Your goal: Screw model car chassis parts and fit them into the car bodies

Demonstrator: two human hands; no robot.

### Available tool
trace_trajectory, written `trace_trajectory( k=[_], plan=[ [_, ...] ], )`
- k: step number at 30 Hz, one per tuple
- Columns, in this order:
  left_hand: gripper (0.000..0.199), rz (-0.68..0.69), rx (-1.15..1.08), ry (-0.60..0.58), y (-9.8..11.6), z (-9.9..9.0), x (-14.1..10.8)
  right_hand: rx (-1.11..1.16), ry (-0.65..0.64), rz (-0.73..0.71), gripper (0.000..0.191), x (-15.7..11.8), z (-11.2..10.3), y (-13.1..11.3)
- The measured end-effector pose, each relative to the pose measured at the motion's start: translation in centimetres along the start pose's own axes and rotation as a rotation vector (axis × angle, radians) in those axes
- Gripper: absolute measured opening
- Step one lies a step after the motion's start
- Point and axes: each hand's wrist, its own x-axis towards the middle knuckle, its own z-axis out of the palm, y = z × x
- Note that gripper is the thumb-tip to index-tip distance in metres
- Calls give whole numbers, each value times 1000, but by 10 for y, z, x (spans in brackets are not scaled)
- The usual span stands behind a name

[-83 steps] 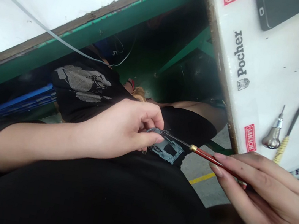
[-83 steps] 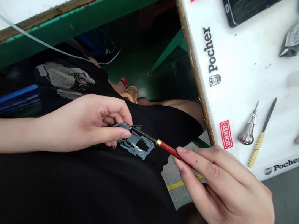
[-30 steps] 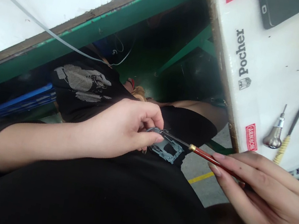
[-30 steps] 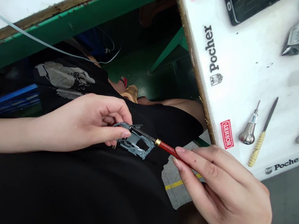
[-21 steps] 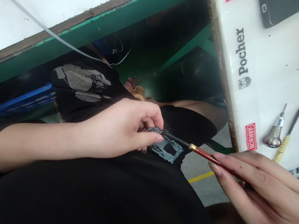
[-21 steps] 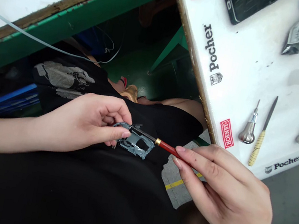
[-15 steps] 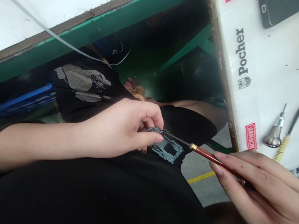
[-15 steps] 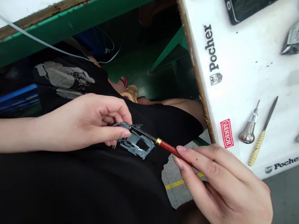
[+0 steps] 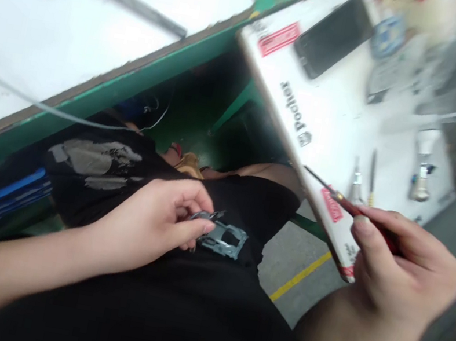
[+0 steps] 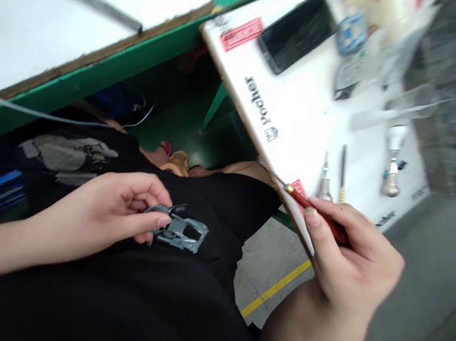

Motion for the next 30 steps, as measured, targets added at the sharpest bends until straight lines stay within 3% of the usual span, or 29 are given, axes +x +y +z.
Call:
trace_trajectory(
  k=[2,4,7,11,16,21,23,25,28,30],
  plan=[
    [24,-39,22,13,-1,0,1,-46,226,103,28,7,6,16],
    [26,-72,38,14,-4,0,1,-230,319,90,37,14,10,25],
    [29,-77,27,9,-9,0,1,-492,209,38,41,19,13,26],
    [32,-83,39,7,-12,0,3,-560,-45,92,44,11,16,19],
    [36,-97,84,1,-10,-3,5,-637,-141,89,46,-2,10,18],
    [38,-102,107,14,-4,-4,5,-603,-227,74,46,-5,-14,12],
    [38,-111,113,21,-1,-4,5,-521,-216,100,44,-2,-21,10],
    [40,-123,114,29,2,-3,6,-421,-127,176,42,2,-20,10],
    [43,-127,117,30,5,-2,7,-352,12,336,49,13,-3,13],
    [44,-117,109,41,7,0,8,-370,13,391,54,21,12,15]
  ],
)
